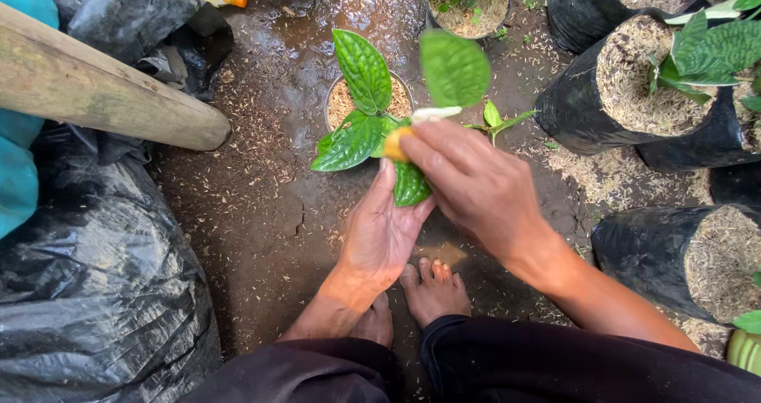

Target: The person wipes the leaves of several potted plants using a small yellow sponge. They handle each plant individually, turning leaves to clean both sides, and move from one plant to the next.

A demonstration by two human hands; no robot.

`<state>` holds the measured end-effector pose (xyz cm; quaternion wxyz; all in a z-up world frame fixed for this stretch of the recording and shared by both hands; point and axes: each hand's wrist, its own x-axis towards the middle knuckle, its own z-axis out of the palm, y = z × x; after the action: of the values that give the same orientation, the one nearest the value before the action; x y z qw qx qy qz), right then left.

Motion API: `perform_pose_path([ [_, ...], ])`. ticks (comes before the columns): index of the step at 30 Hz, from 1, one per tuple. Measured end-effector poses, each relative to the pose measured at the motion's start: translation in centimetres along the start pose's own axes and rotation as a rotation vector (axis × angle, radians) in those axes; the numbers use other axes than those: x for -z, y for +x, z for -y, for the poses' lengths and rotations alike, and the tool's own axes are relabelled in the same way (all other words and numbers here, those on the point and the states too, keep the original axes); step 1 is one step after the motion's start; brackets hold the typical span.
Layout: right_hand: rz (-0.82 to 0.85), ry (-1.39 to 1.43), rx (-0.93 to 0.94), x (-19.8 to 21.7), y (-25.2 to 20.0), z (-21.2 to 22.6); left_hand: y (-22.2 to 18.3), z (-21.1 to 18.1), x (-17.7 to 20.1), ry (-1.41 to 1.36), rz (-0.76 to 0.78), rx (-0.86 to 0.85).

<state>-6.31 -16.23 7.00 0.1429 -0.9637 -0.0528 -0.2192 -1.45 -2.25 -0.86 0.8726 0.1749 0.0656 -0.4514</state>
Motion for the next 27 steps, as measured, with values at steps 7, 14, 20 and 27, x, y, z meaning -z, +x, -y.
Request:
perform_pose_path([
  [7,0.15,0.258,-0.201,-1.0,-1.6,1.5,-0.1,1.1,2.8,-0.114,-0.027,-0.019],
  [14,0.129,0.353,-0.237,1.0,-2.8,0.7,0.2,1.4,3.2,-0.023,-0.153,-0.003],
  [20,-0.019,0.029,-0.13,-1.5,-0.4,0.0,0.2,1.3,2.0,0.122,-0.081,-0.023],
  [27,0.175,0.275,-0.163,-0.8,-2.6,0.6,0.1,0.4,2.8,-0.077,-0.053,-0.002],
])
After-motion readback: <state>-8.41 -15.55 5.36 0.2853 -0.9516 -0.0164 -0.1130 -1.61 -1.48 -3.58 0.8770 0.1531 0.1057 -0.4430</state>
